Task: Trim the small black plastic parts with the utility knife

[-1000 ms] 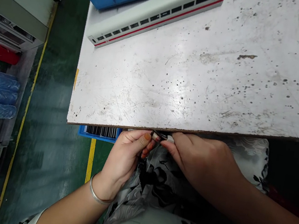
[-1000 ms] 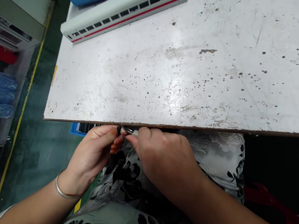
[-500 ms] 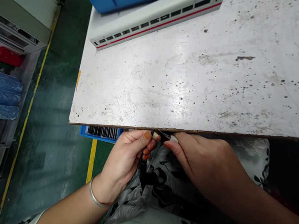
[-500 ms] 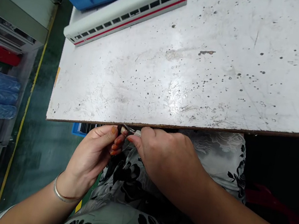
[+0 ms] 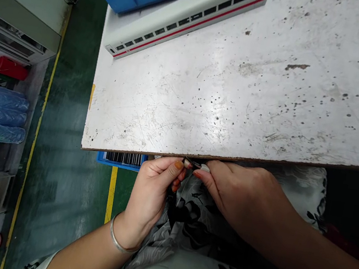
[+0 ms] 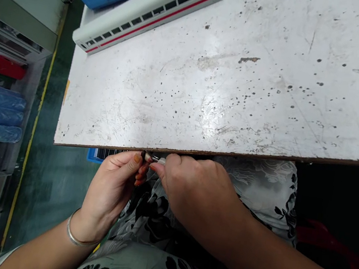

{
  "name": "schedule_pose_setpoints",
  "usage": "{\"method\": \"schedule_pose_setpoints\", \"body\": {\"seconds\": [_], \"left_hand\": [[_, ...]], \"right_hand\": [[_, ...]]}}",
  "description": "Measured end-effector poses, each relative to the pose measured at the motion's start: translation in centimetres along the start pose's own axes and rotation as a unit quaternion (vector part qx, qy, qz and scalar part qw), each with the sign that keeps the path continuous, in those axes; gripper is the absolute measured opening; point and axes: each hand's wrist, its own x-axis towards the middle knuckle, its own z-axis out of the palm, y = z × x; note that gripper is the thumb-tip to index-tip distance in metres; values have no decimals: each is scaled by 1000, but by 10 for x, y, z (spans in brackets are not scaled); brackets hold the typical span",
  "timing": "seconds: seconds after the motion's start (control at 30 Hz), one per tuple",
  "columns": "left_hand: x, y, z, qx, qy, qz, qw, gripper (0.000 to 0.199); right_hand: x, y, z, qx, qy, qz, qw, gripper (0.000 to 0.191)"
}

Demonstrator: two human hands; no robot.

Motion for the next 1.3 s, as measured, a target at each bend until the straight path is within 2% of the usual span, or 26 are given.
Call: {"method": "schedule_pose_setpoints", "body": {"seconds": [0.27, 0.57, 0.73, 0.87, 0.97, 1.17, 1.3], "left_hand": [[-2, 1, 2, 26, 8, 3, 1000, 27], [1, -2, -1, 42, 11, 13, 999, 31], [3, 1, -5, 23, -18, -3, 1000, 28], [3, 6, -9, -26, -51, -43, 997, 23], [0, 10, -13, -76, -76, -78, 991, 23], [-7, 15, -18, -138, -122, -128, 975, 23], [-10, 17, -19, -153, -130, -148, 968, 22]], "right_hand": [[1, -4, -2, -36, 44, -21, 998, 37], [-4, -5, 11, -75, 99, -23, 992, 39], [-1, -4, 14, -45, 70, -10, 997, 42], [0, 0, 10, 20, 6, 10, 1000, 48], [-1, 3, 5, 98, -13, 32, 995, 50], [2, 0, 1, 221, 14, 61, 973, 44], [4, -7, -3, 276, 25, 76, 958, 20]]}}
